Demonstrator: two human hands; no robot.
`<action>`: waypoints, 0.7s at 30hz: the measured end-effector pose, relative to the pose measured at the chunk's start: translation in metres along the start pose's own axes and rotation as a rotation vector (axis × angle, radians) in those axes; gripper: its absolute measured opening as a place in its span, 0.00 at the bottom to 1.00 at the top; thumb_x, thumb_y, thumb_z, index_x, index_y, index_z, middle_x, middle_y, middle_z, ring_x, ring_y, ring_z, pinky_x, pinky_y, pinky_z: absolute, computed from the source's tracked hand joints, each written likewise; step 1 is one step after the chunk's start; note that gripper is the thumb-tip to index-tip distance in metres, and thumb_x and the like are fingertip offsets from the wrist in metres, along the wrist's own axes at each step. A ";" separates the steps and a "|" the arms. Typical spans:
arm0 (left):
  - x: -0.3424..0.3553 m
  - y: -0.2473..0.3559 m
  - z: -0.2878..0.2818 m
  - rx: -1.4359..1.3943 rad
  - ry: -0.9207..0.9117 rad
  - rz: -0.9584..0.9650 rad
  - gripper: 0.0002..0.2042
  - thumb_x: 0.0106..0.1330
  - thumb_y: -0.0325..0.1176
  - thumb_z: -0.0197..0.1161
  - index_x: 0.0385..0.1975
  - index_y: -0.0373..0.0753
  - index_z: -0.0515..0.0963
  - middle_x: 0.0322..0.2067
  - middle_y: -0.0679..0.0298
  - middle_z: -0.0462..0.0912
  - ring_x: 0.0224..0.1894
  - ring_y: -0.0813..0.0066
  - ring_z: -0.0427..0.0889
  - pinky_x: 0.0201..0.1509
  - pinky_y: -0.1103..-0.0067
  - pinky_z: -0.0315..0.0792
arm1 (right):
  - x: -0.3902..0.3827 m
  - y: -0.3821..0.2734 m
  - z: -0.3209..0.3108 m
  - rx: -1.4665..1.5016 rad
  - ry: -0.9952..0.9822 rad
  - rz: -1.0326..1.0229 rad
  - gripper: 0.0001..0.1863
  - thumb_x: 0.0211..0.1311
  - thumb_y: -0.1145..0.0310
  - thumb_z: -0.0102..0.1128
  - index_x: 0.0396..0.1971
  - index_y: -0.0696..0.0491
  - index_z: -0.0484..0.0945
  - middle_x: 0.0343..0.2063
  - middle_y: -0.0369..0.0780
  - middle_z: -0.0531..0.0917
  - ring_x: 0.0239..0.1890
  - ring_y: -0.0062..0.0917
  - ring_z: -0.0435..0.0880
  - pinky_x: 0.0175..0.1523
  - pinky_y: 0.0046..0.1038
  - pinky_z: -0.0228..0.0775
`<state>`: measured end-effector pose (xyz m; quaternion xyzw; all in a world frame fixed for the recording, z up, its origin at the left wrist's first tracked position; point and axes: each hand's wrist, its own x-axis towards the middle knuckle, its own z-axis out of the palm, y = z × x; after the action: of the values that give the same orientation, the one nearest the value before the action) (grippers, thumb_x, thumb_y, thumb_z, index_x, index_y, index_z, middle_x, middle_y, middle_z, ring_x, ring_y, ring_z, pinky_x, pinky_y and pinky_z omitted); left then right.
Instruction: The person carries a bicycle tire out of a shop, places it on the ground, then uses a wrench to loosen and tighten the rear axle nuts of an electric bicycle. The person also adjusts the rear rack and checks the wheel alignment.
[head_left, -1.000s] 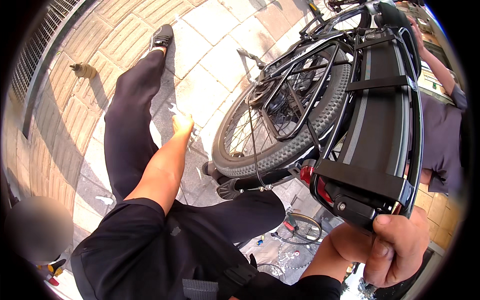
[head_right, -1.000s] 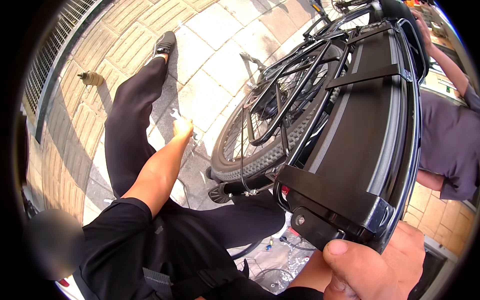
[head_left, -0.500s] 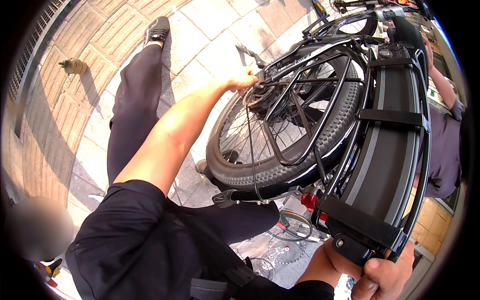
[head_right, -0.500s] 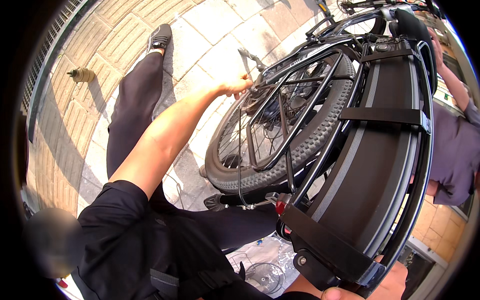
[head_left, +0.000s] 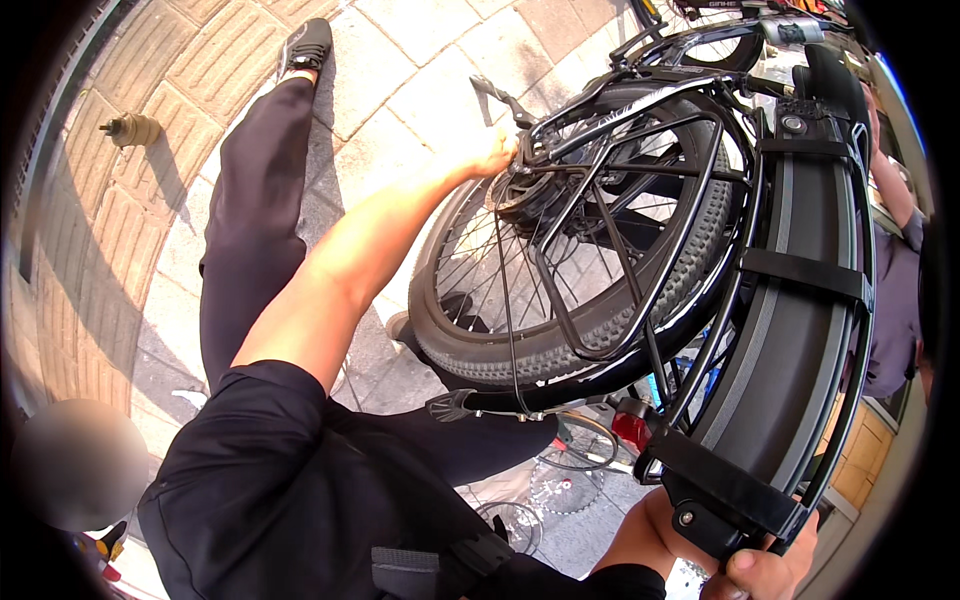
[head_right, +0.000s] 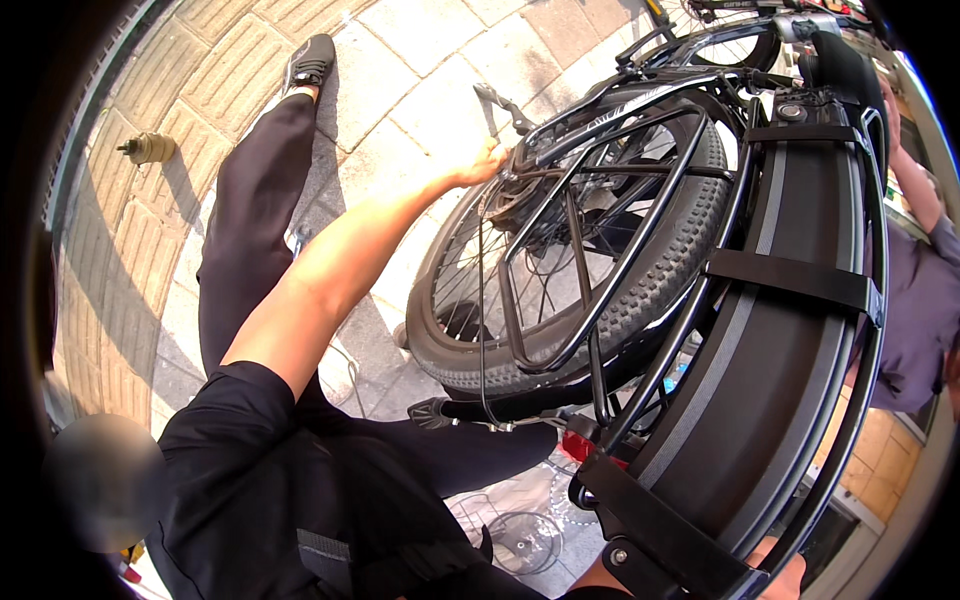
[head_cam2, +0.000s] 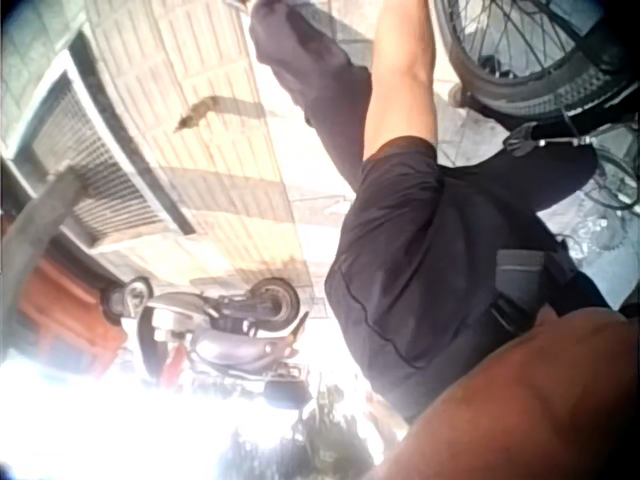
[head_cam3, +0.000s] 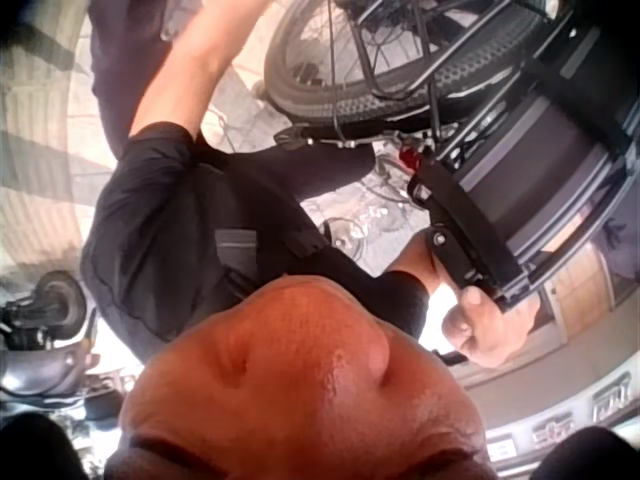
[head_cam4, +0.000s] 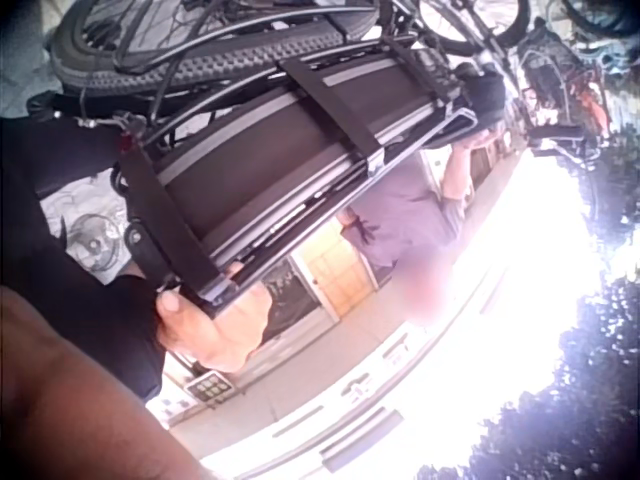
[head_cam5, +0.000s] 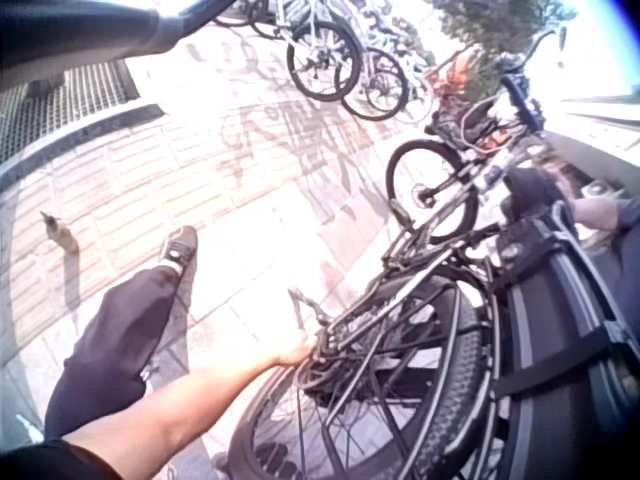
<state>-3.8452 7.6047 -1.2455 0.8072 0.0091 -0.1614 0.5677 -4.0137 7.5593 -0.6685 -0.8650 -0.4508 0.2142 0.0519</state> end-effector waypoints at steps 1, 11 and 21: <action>-0.009 0.010 -0.017 -0.082 -0.117 -0.012 0.21 0.73 0.44 0.45 0.38 0.35 0.81 0.23 0.52 0.84 0.23 0.61 0.84 0.34 0.64 0.79 | -0.003 0.000 0.001 0.003 0.004 0.006 0.17 0.74 0.68 0.53 0.57 0.58 0.80 0.33 0.51 0.87 0.29 0.43 0.88 0.35 0.36 0.80; -0.003 0.002 -0.017 -0.208 -0.309 -0.211 0.22 0.75 0.48 0.48 0.29 0.36 0.79 0.18 0.57 0.79 0.18 0.67 0.80 0.26 0.68 0.74 | -0.002 -0.005 -0.003 -0.031 -0.037 0.058 0.17 0.74 0.69 0.54 0.58 0.51 0.80 0.34 0.50 0.87 0.30 0.43 0.88 0.35 0.37 0.80; -0.014 0.006 -0.027 -0.248 -0.329 -0.116 0.23 0.76 0.49 0.49 0.30 0.34 0.80 0.25 0.59 0.85 0.23 0.69 0.86 0.27 0.68 0.77 | 0.001 -0.005 -0.002 -0.003 -0.040 0.061 0.19 0.71 0.73 0.54 0.59 0.52 0.79 0.36 0.51 0.87 0.31 0.44 0.89 0.36 0.37 0.81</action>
<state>-3.8503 7.6297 -1.2276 0.6922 -0.0174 -0.3210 0.6462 -4.0162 7.5628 -0.6654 -0.8739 -0.4257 0.2322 0.0350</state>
